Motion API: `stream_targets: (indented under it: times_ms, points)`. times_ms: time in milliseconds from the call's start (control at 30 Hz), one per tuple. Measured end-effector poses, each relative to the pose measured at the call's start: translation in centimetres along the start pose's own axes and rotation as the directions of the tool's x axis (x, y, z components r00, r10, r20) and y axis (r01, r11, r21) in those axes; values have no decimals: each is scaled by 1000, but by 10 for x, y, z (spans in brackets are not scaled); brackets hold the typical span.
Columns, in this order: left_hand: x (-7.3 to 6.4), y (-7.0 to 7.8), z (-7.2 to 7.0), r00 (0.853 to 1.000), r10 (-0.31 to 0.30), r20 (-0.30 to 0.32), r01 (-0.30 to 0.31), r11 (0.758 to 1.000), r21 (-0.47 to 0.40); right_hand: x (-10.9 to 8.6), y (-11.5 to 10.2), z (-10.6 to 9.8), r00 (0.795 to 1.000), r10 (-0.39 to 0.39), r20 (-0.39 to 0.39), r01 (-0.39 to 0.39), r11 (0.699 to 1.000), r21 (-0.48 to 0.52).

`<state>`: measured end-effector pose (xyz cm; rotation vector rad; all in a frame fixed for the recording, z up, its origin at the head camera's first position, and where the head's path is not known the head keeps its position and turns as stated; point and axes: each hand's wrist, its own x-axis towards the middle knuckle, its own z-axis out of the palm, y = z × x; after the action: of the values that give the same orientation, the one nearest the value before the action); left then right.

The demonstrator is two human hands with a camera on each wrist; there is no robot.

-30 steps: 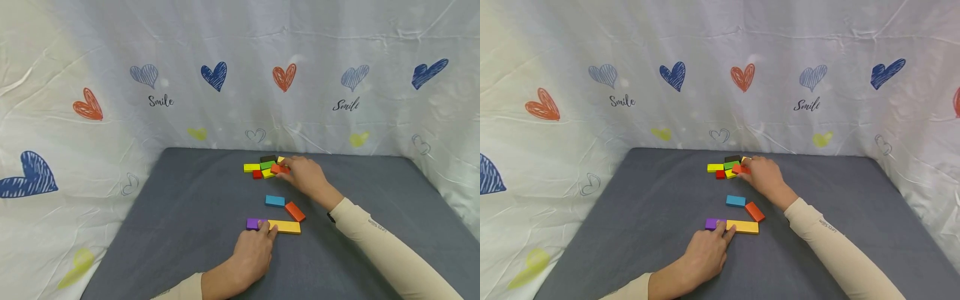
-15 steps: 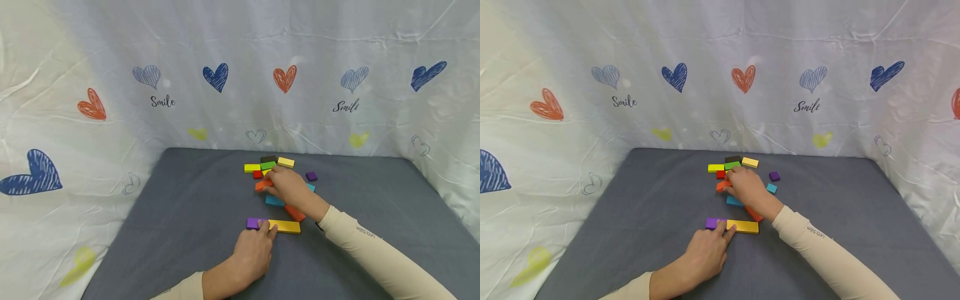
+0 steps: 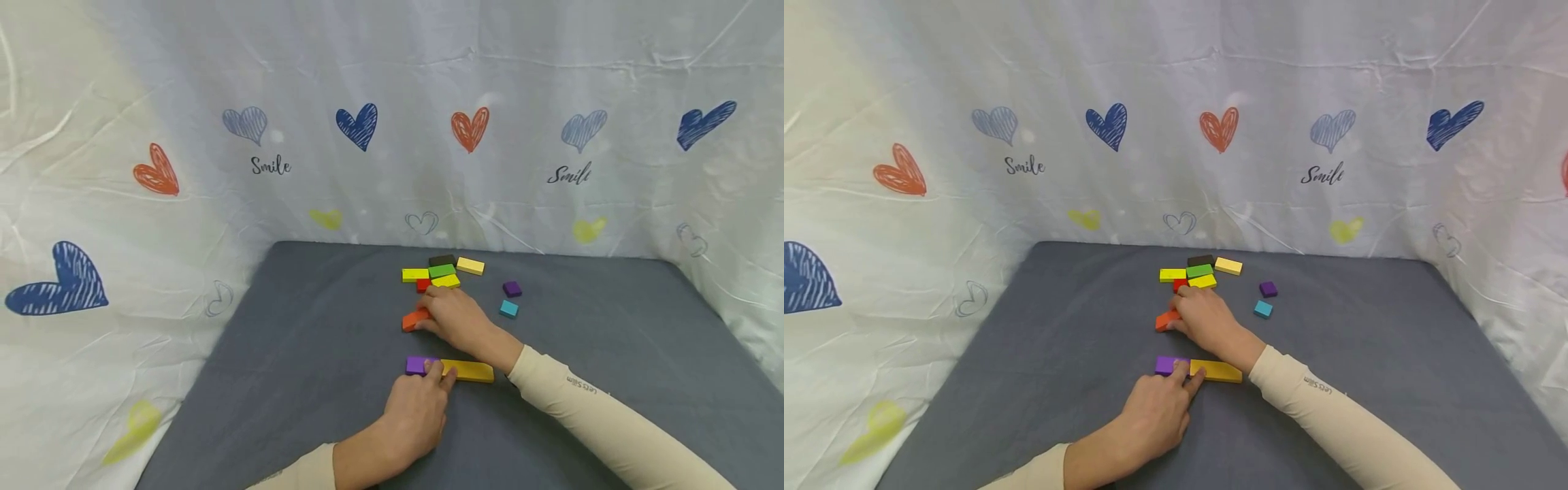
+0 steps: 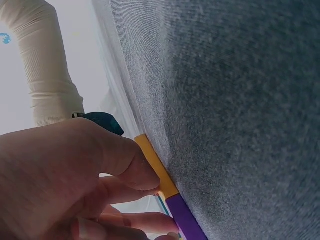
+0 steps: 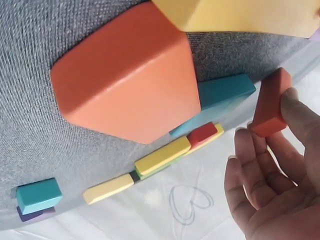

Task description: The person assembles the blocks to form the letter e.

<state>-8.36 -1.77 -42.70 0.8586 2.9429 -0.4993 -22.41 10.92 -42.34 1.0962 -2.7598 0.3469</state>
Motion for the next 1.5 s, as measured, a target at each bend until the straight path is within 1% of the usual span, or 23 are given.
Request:
stream_targets:
  times_ms: [233,400,667,900,1033,1267,1500]
  points:
    - [1,0,0,1000,-1,-3,1,1000,-17,-1,2,3,1000,-20,8,20,1000,-14]
    - [1,0,-1,1000,-5,11,6,999,-41,-3,3,4,999,-21,42,21,1000,-9]
    - [0,-1,-1,1000,-1,-2,1,1000,-14,-3,4,5,997,-18,69,20,999,-31]
    - [0,-1,-2,1000,-3,16,3,1000,-14,-5,6,6,996,-25,85,29,999,-43]
    - [1,0,-2,1000,-3,21,3,1000,-2,-6,7,7,995,-20,95,24,999,-36]
    - [1,1,-1,1000,-9,11,9,1000,-4,-9,7,7,995,-24,94,26,999,-21]
    - [1,1,-2,999,-9,47,10,1000,-18,-12,9,6,992,-29,120,28,1000,7]
